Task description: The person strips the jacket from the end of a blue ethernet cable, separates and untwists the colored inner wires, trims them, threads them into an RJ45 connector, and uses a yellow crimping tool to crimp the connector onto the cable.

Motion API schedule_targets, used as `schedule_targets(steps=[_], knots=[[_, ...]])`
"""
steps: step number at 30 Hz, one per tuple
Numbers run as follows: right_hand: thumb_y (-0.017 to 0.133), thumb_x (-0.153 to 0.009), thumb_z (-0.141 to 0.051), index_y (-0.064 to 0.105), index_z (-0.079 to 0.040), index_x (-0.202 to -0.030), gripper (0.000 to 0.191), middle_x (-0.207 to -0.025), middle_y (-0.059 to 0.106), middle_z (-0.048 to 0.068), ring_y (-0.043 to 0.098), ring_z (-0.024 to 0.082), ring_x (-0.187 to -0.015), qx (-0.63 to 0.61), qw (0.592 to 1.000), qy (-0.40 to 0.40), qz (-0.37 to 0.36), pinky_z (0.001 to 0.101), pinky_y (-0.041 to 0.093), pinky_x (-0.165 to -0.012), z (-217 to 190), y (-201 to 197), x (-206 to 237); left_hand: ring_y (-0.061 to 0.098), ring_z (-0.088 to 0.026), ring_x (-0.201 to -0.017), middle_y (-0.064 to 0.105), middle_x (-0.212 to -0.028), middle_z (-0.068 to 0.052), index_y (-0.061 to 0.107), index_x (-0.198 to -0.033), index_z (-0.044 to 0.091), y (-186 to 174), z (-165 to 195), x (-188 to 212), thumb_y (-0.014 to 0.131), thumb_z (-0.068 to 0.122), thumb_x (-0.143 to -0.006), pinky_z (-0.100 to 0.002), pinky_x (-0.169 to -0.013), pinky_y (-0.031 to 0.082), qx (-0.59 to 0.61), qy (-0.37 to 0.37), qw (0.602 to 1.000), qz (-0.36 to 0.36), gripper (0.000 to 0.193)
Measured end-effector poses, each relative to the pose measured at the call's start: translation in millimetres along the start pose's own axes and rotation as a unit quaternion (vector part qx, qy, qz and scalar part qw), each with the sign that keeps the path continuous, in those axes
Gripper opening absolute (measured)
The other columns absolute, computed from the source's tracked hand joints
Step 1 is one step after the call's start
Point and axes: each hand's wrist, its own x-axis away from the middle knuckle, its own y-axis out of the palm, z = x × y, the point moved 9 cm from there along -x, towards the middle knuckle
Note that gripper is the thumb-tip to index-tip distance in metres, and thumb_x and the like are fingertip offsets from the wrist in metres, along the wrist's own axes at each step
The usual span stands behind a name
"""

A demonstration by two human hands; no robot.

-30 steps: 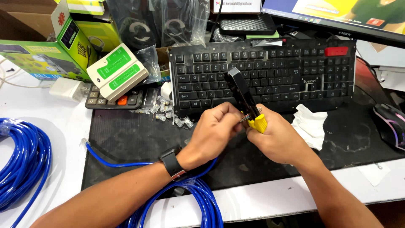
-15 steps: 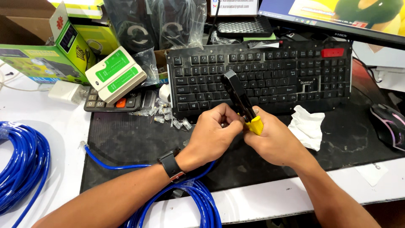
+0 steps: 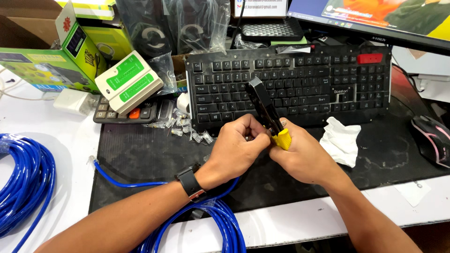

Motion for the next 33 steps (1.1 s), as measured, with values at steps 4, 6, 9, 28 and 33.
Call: schedule_targets(steps=[4,6,9,28,33], knots=[[0.061,-0.08,-0.003,0.059,-0.005,-0.105,0.026,-0.078,0.059,0.001,0.054,0.011,-0.071,-0.005,1.0,0.001,-0.002,0.0301,0.048,-0.063,-0.6,-0.6,0.5,0.06,-0.005,-0.069,0.07,-0.078,-0.002,0.067,-0.088,-0.001,0.6,2.4,0.1,0.068,0.012,-0.086,-0.023,-0.06,0.051,0.001,0.007,1.0,-0.002,0.013],[0.061,-0.079,-0.003,0.059,-0.005,-0.105,0.026,-0.078,0.059,0.001,0.054,0.011,-0.071,-0.004,1.0,-0.002,-0.003,0.0302,0.048,-0.063,-1.0,-0.6,0.5,0.06,-0.005,-0.069,0.07,-0.078,-0.002,0.067,-0.088,-0.001,0.4,2.9,0.4,0.068,0.012,-0.086,-0.023,-0.06,0.051,0.0,0.007,1.0,-0.001,0.014],[0.061,-0.079,-0.002,0.058,-0.005,-0.104,0.026,-0.078,0.059,0.002,0.054,0.011,-0.07,0.0,1.0,0.003,-0.002,0.0309,0.048,-0.062,1.0,-0.4,0.1,0.06,-0.005,-0.068,0.07,-0.077,-0.002,0.067,-0.087,-0.001,0.1,2.1,0.2,0.069,0.013,-0.087,-0.023,-0.06,0.051,-0.008,0.003,1.0,0.0,0.014],[0.061,-0.085,-0.005,0.058,-0.005,-0.1,0.016,-0.073,0.061,0.004,0.056,0.013,-0.064,0.032,0.999,0.022,0.021,0.0331,0.048,-0.057,7.1,-7.7,1.9,0.056,-0.005,-0.07,0.067,-0.079,-0.002,0.067,-0.089,-0.001,6.8,-2.5,-0.1,0.065,0.013,-0.092,-0.024,-0.06,0.045,0.039,-0.015,0.998,-0.041,0.014],[0.063,-0.085,-0.006,0.057,-0.003,-0.103,0.019,-0.075,0.063,0.005,0.057,0.012,-0.068,0.015,1.0,-0.008,0.026,0.034,0.049,-0.059,1.7,-10.8,4.2,0.06,-0.004,-0.072,0.069,-0.08,0.0,0.067,-0.089,0.0,7.7,6.0,1.6,0.064,0.011,-0.091,-0.023,-0.063,0.049,0.015,0.016,0.999,-0.029,0.012]])
